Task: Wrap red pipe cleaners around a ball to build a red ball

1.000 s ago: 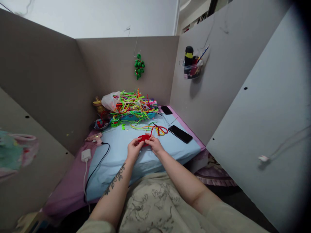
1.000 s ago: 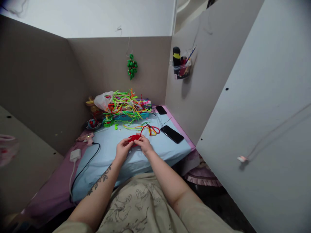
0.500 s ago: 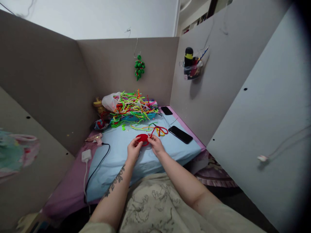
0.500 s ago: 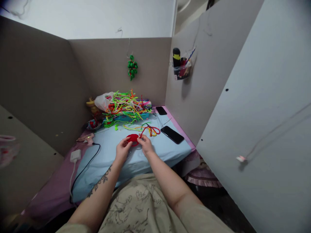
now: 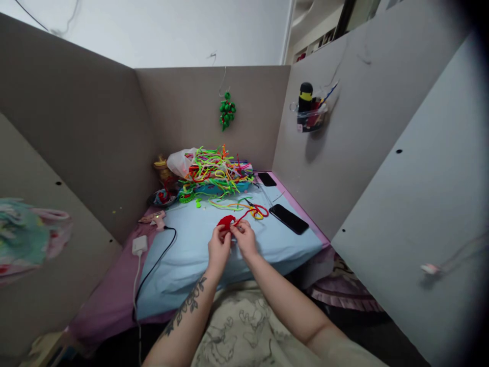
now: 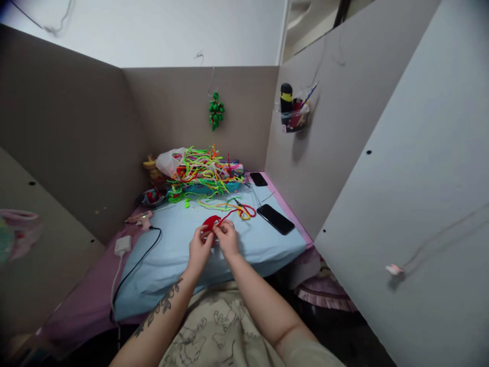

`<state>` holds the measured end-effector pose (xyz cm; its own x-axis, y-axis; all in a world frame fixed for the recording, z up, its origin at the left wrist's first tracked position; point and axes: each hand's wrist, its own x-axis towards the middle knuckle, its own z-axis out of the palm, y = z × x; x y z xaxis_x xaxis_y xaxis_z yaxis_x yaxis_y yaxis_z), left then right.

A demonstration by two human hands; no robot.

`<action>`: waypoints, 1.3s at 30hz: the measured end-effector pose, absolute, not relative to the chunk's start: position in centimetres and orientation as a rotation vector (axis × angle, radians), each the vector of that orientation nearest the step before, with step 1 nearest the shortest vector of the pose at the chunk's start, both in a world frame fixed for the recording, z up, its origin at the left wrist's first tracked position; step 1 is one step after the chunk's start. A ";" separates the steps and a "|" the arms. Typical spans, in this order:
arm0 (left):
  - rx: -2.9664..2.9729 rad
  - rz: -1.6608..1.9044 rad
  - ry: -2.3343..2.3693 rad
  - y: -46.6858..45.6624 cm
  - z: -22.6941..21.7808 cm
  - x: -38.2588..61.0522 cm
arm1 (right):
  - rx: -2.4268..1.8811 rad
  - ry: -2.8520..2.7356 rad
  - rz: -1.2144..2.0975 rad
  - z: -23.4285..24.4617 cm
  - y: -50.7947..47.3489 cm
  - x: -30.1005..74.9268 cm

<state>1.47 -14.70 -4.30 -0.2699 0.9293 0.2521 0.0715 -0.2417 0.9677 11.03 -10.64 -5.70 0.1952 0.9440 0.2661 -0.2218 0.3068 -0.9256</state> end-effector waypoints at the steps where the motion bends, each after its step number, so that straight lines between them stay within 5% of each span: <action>1: 1.259 1.601 1.292 -14.8 -4.0 1.6 | -0.895 -1.043 0.981 -5.4 -11.1 10.9; 39: 0.831 1.550 1.121 -16.4 -2.2 1.1 | -0.962 -0.947 1.012 -3.7 -11.7 11.5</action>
<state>1.10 -16.35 -2.19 -0.2558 0.9664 -0.0255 -0.3270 -0.0616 0.9430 11.46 -11.71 -3.72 0.2467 0.9530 0.1758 -0.2391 0.2356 -0.9420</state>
